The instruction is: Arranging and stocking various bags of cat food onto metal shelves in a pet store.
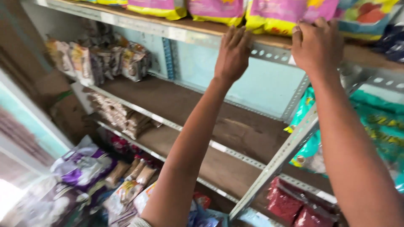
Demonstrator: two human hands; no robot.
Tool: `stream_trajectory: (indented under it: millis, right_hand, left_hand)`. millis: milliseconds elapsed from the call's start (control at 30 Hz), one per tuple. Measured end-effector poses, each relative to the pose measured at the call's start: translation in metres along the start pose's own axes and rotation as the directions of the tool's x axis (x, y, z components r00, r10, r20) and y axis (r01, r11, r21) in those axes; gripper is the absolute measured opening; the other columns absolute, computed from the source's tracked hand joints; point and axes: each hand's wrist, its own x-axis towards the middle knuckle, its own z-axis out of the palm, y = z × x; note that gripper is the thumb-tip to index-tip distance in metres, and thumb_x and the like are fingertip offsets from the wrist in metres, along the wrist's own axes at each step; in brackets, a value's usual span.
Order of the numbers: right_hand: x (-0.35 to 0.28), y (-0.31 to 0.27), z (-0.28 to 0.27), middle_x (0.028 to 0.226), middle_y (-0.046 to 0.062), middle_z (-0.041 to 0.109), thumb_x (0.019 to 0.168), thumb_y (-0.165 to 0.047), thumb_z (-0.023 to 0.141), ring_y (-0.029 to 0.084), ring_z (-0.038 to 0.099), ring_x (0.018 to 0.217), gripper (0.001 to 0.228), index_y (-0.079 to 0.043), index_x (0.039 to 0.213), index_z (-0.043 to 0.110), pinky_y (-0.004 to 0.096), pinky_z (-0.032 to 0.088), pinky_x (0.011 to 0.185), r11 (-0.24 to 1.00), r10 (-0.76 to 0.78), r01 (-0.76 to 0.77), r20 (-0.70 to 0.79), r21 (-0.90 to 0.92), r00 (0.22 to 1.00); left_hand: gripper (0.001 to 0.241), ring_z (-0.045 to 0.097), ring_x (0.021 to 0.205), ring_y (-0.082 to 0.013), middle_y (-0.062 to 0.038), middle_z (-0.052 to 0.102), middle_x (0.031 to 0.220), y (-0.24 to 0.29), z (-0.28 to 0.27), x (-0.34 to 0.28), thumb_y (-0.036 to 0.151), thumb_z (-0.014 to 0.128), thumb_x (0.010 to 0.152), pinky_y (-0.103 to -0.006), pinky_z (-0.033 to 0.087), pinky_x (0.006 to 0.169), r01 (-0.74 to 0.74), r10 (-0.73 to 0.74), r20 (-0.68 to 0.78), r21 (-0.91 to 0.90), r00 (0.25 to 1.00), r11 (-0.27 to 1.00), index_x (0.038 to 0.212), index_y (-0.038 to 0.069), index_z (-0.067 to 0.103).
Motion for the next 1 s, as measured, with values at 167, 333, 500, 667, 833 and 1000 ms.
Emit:
stream_trajectory:
  millis: [167,333,500,667,833,1000]
  right_hand:
    - [-0.037,-0.045,-0.034,0.097,0.007,0.052,0.09,-0.02,0.079,0.029,0.047,0.085,0.007,-0.019,0.095,0.073,0.04,0.037,0.072,0.997,-0.038,0.029,-0.135,-0.068,0.99]
    - [-0.099,-0.105,-0.059,0.119,0.027,0.048,0.091,-0.004,0.068,0.045,0.048,0.109,0.024,0.002,0.113,0.07,0.052,0.038,0.087,0.9,0.086,-0.063,-0.033,0.431,0.996]
    - [-0.238,-0.191,-0.057,0.09,0.013,0.066,0.088,-0.033,0.066,0.037,0.062,0.092,0.027,-0.009,0.1,0.068,0.049,0.046,0.079,0.681,0.375,-0.604,0.512,0.413,0.773]
    - [-0.387,-0.298,-0.103,0.082,0.012,0.067,0.082,-0.035,0.068,0.033,0.063,0.089,0.026,-0.011,0.093,0.069,0.042,0.047,0.078,0.426,0.423,-0.877,0.807,0.224,0.412]
    - [-0.473,-0.39,-0.165,0.079,0.002,0.07,0.079,-0.039,0.065,0.022,0.066,0.082,0.023,-0.024,0.097,0.069,0.038,0.05,0.073,0.168,0.241,-0.973,0.963,-0.16,-0.116]
    - [-0.509,-0.434,-0.209,0.087,0.008,0.07,0.082,-0.034,0.065,0.02,0.068,0.081,0.03,-0.016,0.106,0.067,0.033,0.05,0.072,0.092,0.136,-0.942,0.941,-0.323,-0.309]
  left_hand:
    - [0.046,0.037,0.132,-0.0346,-0.007,0.033,0.143,0.016,-0.052,-0.033,0.007,0.059,0.084,-0.0476,0.047,0.099,0.158,-0.117,0.299,-0.115,0.947,0.981,0.128,0.014,0.047]
    - [0.031,0.065,0.086,-0.0299,-0.013,0.067,0.094,0.027,-0.127,-0.085,0.031,0.057,0.086,-0.038,0.048,0.07,0.264,-0.078,0.487,-0.325,0.87,0.908,0.1,0.004,0.062]
    - [0.018,0.066,0.073,-0.0329,-0.009,0.068,0.074,0.002,-0.185,-0.235,0.014,0.064,0.079,-0.0426,0.054,0.066,0.469,-0.259,0.576,-0.249,0.775,0.847,0.095,0.008,0.065]
    - [0.025,0.067,0.072,-0.0232,-0.001,0.068,0.071,-0.002,-0.267,-0.404,0.009,0.064,0.074,-0.0371,0.055,0.071,0.688,-0.437,0.741,-0.047,0.51,0.724,0.099,0.015,0.063]
    - [0.026,0.066,0.089,-0.0298,-0.01,0.068,0.099,0.013,-0.356,-0.537,0.013,0.064,0.079,-0.0419,0.053,0.077,0.935,-0.65,0.76,0.23,0.0,0.27,0.104,0.013,0.064]
    - [0.03,0.064,0.095,-0.0311,-0.01,0.068,0.102,0.031,-0.436,-0.648,0.024,0.064,0.08,-0.0446,0.052,0.081,0.884,-0.657,0.694,0.459,-0.293,0.091,0.108,0.017,0.063]
